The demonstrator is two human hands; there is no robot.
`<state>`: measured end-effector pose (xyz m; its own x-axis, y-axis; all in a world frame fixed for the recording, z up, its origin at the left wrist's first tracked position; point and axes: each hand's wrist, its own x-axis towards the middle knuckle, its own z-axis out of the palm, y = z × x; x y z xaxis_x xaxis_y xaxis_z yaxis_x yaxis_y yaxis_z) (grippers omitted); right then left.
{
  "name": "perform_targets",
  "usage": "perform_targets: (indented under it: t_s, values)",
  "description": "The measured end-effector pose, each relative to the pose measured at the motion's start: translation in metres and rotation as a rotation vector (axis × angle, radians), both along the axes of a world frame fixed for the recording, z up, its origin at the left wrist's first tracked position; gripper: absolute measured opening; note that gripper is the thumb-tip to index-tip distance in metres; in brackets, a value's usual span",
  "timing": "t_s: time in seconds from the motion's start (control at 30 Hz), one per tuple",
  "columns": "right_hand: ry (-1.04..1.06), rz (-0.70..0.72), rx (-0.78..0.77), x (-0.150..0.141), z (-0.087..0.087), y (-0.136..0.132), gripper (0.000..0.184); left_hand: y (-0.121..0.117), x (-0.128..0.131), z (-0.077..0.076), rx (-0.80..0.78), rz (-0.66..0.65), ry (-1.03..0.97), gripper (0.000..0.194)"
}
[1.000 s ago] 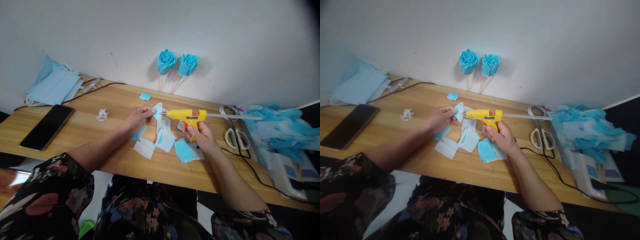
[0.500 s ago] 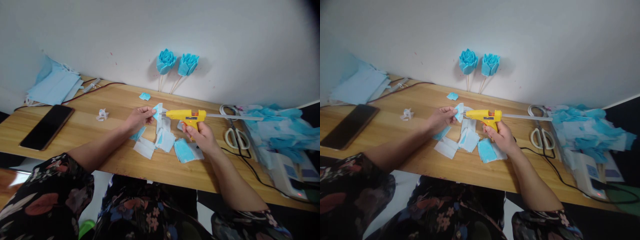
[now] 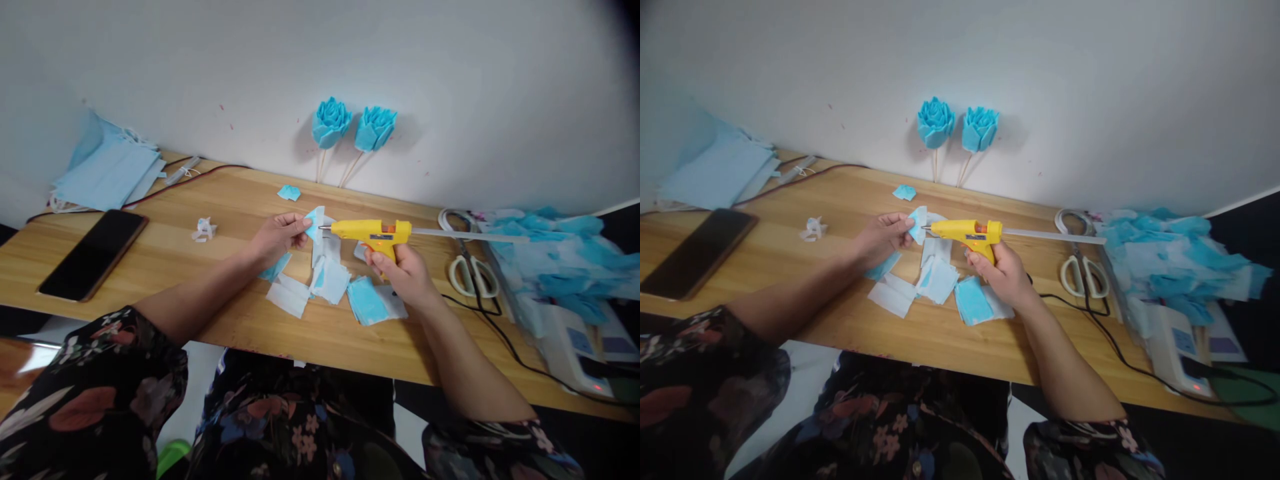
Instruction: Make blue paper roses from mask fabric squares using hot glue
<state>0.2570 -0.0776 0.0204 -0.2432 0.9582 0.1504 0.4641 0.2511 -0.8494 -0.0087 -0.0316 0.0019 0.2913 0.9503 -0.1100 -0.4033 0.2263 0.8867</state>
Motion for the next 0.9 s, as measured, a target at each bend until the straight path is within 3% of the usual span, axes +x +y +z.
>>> perform_targets:
  t_s: [0.33, 0.63, 0.77, 0.9]
  values:
    - [-0.031, -0.001, 0.013, 0.004, 0.007, -0.001, 0.028, -0.001, -0.001, 0.004, -0.024, 0.012, -0.003, 0.031]
    - [0.469, -0.002, -0.214, 0.004, 0.008, 0.005, 0.034, -0.002, -0.002, 0.009, -0.074, 0.031, -0.106, 0.032]
    - [0.515, 0.018, -0.289, 0.003, 0.008, 0.003, 0.044, -0.002, -0.003, 0.008, -0.071, 0.016, -0.134, 0.033]
    - [0.485, 0.067, -0.284, 0.001, 0.006, 0.001, 0.035, -0.002, -0.003, 0.009, -0.081, 0.018, -0.148, 0.032]
